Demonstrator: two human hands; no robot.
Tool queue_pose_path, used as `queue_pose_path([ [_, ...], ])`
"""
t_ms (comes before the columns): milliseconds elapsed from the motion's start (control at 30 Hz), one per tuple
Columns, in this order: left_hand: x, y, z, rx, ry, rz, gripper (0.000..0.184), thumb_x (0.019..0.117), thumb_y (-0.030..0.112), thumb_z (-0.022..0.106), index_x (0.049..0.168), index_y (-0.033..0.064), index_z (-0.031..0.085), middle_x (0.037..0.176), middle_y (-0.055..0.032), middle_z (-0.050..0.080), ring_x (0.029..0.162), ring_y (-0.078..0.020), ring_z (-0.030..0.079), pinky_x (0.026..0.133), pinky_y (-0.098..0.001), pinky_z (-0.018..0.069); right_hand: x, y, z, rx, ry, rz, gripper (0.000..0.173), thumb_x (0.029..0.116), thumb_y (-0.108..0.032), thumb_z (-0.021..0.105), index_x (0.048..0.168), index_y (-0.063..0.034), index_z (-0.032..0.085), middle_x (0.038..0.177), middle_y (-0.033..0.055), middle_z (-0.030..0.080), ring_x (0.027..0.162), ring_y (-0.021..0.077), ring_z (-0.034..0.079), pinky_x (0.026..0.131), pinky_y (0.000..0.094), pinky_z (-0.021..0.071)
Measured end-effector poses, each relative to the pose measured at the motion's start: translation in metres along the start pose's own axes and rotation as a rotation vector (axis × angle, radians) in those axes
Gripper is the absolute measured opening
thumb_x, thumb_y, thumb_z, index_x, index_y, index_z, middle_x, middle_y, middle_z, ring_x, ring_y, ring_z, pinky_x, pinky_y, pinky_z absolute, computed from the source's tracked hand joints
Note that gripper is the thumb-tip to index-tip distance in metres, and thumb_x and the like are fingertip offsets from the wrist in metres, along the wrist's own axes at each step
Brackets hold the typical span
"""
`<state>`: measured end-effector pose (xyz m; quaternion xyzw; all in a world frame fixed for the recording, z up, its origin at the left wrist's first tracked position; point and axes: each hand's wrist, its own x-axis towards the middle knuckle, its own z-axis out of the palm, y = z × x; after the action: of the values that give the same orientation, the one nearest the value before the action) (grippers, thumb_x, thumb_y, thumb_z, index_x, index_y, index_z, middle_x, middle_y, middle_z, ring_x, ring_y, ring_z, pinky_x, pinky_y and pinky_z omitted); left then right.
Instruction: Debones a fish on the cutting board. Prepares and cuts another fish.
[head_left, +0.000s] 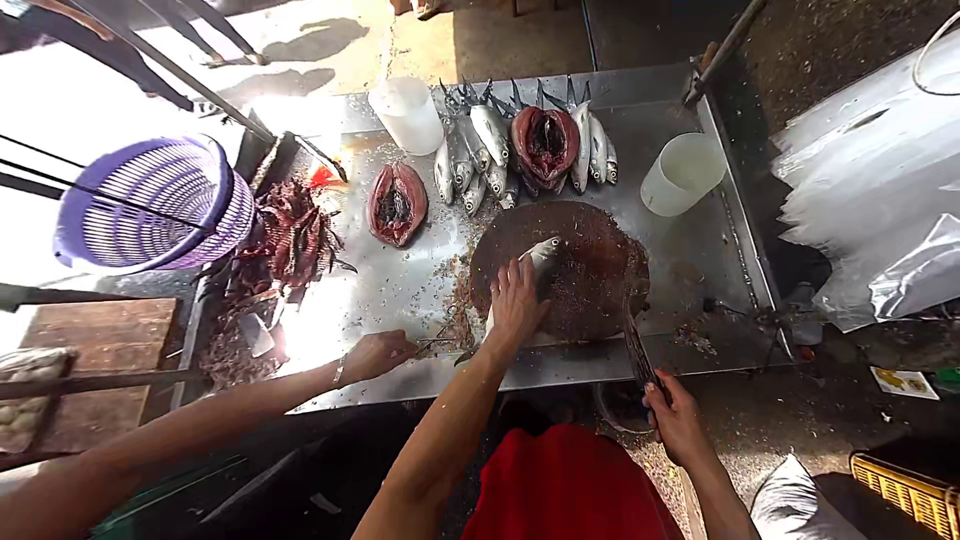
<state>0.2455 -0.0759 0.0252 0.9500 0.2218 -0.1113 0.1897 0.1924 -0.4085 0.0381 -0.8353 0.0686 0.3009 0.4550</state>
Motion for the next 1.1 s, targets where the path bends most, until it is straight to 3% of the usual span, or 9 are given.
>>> queue_pose_path([
  [67,0.010,0.000,0.023,0.025,-0.014,-0.074,0.103,0.0876,0.051,0.073,0.165,0.0114,0.017,0.163,-0.0286,0.026,0.149,-0.0482,0.029,0.116,-0.0660,0.0291,-0.002,0.003,0.003,0.012,0.005,-0.003,0.043,0.1079,-0.025,0.049,0.146,-0.0043,0.050,0.088,0.0098,0.067,0.053,0.0169,0.059,0.048,0.0355,0.0545],
  [233,0.049,-0.003,0.003,-0.137,-0.032,-0.166,0.090,0.0769,0.029,0.081,0.155,0.0126,0.038,0.136,-0.0281,0.056,0.125,-0.0480,0.055,0.097,-0.0673,0.0470,-0.011,0.005,0.000,0.041,0.041,-0.020,0.046,0.1065,-0.027,0.051,0.147,-0.0056,0.050,0.091,0.0104,0.067,0.054,0.0179,0.060,0.049,0.0366,0.0552],
  [433,0.050,0.002,-0.035,-1.536,0.108,-0.234,0.039,0.0931,0.011,0.061,0.132,0.0060,0.055,0.107,-0.0144,0.070,0.093,-0.0248,0.070,0.080,-0.0467,0.0599,-0.017,0.017,-0.007,0.076,0.065,-0.019,0.047,0.1062,-0.027,0.051,0.147,-0.0045,0.050,0.088,0.0100,0.066,0.053,0.0173,0.058,0.047,0.0357,0.0542],
  [600,0.011,0.025,0.007,-2.160,0.060,-0.448,0.029,0.1067,0.021,0.044,0.133,0.0092,0.049,0.121,-0.0159,0.064,0.107,-0.0291,0.065,0.090,-0.0505,0.0554,-0.016,0.021,-0.010,0.128,0.082,0.019,0.047,0.1060,-0.023,0.050,0.148,-0.0012,0.047,0.087,0.0105,0.066,0.051,0.0171,0.058,0.045,0.0345,0.0529],
  [733,-0.025,0.025,0.022,-1.810,-0.201,-0.656,0.045,0.1124,0.033,0.031,0.133,-0.0035,0.048,0.113,-0.0209,0.070,0.094,-0.0274,0.073,0.082,-0.0397,0.0600,-0.013,0.020,-0.009,0.148,0.084,0.055,0.044,0.1069,-0.023,0.051,0.146,-0.0027,0.049,0.086,0.0097,0.066,0.050,0.0167,0.057,0.046,0.0340,0.0531],
  [867,-0.041,-0.003,-0.007,-0.741,-0.004,-0.092,0.035,0.0990,0.014,0.059,0.131,0.0009,0.063,0.119,-0.0101,0.073,0.110,-0.0176,0.071,0.098,-0.0368,0.0566,-0.009,0.017,-0.008,0.196,0.086,0.056,0.041,0.1076,-0.023,0.050,0.143,-0.0030,0.049,0.083,0.0089,0.065,0.048,0.0165,0.057,0.042,0.0325,0.0525],
  [933,-0.025,-0.024,-0.010,-0.182,0.063,0.086,0.059,0.0890,0.026,0.071,0.144,0.0118,0.057,0.142,-0.0152,0.059,0.138,-0.0342,0.050,0.112,-0.0576,0.0399,-0.010,0.015,-0.008,0.226,0.094,0.047,0.040,0.1077,-0.023,0.050,0.143,-0.0026,0.049,0.083,0.0092,0.066,0.048,0.0169,0.058,0.042,0.0324,0.0530],
  [1000,-0.001,-0.042,-0.008,0.073,-0.029,0.119,0.081,0.0869,0.038,0.076,0.156,0.0148,0.041,0.157,-0.0208,0.041,0.149,-0.0436,0.032,0.115,-0.0660,0.0299,-0.010,0.013,-0.007,0.241,0.101,0.035,0.041,0.1074,-0.022,0.050,0.143,-0.0020,0.049,0.083,0.0095,0.066,0.048,0.0169,0.058,0.042,0.0321,0.0531],
  [1100,0.022,-0.048,0.002,0.206,-0.127,0.183,0.096,0.0864,0.057,0.072,0.159,0.0083,0.033,0.154,-0.0271,0.040,0.144,-0.0470,0.037,0.115,-0.0634,0.0317,-0.013,0.012,-0.007,0.257,0.114,0.037,0.042,0.1069,-0.023,0.050,0.143,-0.0020,0.049,0.084,0.0097,0.066,0.048,0.0169,0.058,0.042,0.0322,0.0533],
])
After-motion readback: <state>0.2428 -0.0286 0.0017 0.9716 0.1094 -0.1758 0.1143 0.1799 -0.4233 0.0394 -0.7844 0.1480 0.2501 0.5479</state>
